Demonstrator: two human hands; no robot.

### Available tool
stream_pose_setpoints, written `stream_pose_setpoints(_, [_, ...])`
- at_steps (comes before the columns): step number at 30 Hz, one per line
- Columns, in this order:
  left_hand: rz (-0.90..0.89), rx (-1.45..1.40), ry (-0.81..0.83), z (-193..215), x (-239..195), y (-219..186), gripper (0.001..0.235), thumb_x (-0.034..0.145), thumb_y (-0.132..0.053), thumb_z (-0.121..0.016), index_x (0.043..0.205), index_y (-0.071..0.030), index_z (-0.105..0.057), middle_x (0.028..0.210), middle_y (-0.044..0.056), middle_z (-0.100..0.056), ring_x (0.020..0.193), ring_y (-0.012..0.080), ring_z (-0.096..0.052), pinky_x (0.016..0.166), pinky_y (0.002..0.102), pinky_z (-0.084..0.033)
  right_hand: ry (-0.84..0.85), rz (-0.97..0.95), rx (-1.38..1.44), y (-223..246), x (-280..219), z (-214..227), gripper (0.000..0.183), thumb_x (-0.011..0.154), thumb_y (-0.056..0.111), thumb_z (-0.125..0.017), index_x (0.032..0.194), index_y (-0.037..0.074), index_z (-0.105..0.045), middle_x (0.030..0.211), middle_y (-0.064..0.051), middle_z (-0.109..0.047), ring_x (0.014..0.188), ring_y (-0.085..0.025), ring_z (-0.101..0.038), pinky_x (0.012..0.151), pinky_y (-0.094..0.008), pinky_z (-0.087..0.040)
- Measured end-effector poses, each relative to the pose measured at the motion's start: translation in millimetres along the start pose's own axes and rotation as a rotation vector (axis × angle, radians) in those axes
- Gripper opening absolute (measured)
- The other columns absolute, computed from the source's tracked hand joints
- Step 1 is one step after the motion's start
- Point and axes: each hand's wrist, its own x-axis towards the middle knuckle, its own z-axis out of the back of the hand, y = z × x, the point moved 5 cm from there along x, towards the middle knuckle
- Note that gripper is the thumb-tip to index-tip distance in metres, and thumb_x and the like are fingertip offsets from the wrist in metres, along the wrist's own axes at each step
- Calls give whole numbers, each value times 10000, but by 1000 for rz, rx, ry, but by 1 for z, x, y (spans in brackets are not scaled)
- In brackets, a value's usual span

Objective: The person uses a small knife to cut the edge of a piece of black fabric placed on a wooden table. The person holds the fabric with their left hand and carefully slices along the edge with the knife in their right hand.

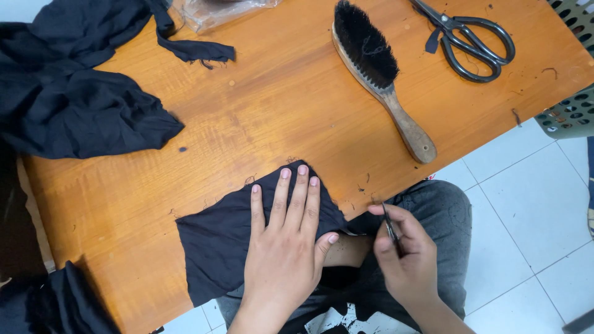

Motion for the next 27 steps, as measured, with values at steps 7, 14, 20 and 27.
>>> stream_pose_setpoints(7, [-64,-147,-17,10,-4,-2,577,899,-390,-208,1332,-9,-226,1409,118,-226,1317,226,-180,1058,486,-95,-50,232,-410,20,16,-23,218,720,127,-650,919,55,-597,873,-2,-657,739,-84,-644,674,-175,-505])
stream_pose_setpoints(14, [183,-653,-94,14,5,20,500,879,-223,-355,1299,29,-251,1357,194,-292,1232,291,-316,986,415,-217,22,-175,-16,0,4,-21,60,781,120,-574,767,75,-610,668,46,-578,615,-45,-518,600,-177,-422])
stream_pose_setpoints(20, [65,-548,-151,12,12,16,210,807,-306,-523,928,-135,-541,1105,87,-462,978,286,-413,740,413,-287,54,-450,475,-19,-11,-18,104,819,71,-523,807,-20,-571,449,7,-306,350,-68,-233,340,-215,-176])
stream_pose_setpoints(27, [198,-1015,-194,42,22,53,96,863,-185,-456,823,-98,-447,727,4,-512,682,150,-514,647,274,-382,115,-637,508,9,8,-33,231,839,195,-476,890,-22,-540,435,-156,-429,269,-218,-384,254,-275,-300])
